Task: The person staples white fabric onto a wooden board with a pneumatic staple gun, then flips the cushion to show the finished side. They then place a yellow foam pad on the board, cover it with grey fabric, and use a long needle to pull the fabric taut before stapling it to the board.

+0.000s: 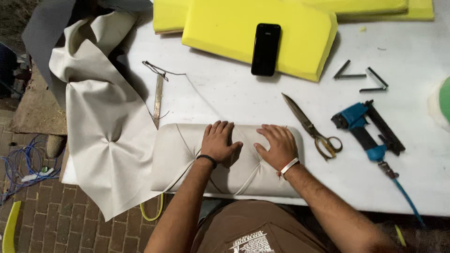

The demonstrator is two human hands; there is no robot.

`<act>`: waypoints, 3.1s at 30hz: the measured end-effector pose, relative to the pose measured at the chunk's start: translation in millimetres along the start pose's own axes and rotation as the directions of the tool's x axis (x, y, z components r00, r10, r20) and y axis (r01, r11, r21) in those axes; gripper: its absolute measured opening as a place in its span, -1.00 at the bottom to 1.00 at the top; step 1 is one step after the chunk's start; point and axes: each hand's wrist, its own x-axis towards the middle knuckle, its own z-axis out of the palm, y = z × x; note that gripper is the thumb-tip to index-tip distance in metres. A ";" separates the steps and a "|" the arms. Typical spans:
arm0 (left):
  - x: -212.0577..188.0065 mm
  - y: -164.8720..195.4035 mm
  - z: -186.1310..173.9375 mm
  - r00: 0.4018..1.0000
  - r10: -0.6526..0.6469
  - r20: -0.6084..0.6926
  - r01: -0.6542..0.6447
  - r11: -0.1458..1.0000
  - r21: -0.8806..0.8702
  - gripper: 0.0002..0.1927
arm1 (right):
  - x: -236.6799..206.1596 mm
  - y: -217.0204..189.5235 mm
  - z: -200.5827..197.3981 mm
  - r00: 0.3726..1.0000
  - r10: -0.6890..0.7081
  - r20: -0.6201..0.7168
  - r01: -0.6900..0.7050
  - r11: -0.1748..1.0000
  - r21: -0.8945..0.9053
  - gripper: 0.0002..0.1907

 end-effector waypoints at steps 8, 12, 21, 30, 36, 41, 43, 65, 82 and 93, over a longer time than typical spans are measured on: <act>21.0 6.6 1.0 0.991 -0.115 0.065 0.116 0.993 -0.003 -0.20 | -2.9 -1.0 -1.5 0.998 0.056 0.029 -0.056 0.998 -0.004 -0.55; 20.6 14.0 -3.4 0.998 -0.029 0.063 0.028 0.999 0.018 -0.22 | -10.4 4.3 3.4 0.997 0.074 0.011 -0.074 0.997 -0.007 -0.56; 12.7 6.0 -39.3 0.919 -0.007 0.395 -0.016 0.998 0.055 -0.19 | -93.7 -5.8 27.0 0.775 0.354 -0.524 -0.367 0.926 0.083 -0.35; -29.0 51.4 -61.0 0.882 0.085 0.463 -0.161 0.979 0.128 -0.14 | -296.5 -27.1 90.1 0.303 0.951 -0.067 -0.606 0.247 0.756 -0.16; -72.3 116.4 -61.1 0.834 0.304 0.461 -0.388 0.916 0.098 -0.15 | -404.3 -62.2 119.9 0.207 0.977 0.048 -0.449 0.051 0.892 -0.01; -134.2 167.7 -53.7 0.770 0.409 0.489 -0.516 0.850 0.103 -0.12 | -482.2 -103.2 141.9 0.281 0.958 0.061 -0.314 0.032 0.949 0.08; -168.6 190.1 -43.2 0.731 0.453 0.510 -0.582 0.804 0.121 -0.11 | -520.9 -125.6 152.3 0.199 0.978 0.065 -0.186 -0.027 0.982 0.14; -613.9 361.0 175.2 -0.402 0.915 -0.034 -0.804 -0.370 -0.465 -0.49 | -912.3 -319.5 339.2 -0.504 0.689 -0.521 -0.681 0.054 0.730 -0.12; -683.1 533.9 380.1 -0.422 0.786 0.452 -0.477 0.231 -0.848 -0.76 | -1101.2 -351.9 184.3 -0.923 0.122 0.365 0.296 0.830 0.472 -0.27; -765.0 591.0 473.4 -0.363 0.728 0.582 -0.599 0.296 -0.744 -0.69 | -1423.9 -352.4 161.0 -0.982 0.142 -0.126 0.064 0.871 0.486 -0.21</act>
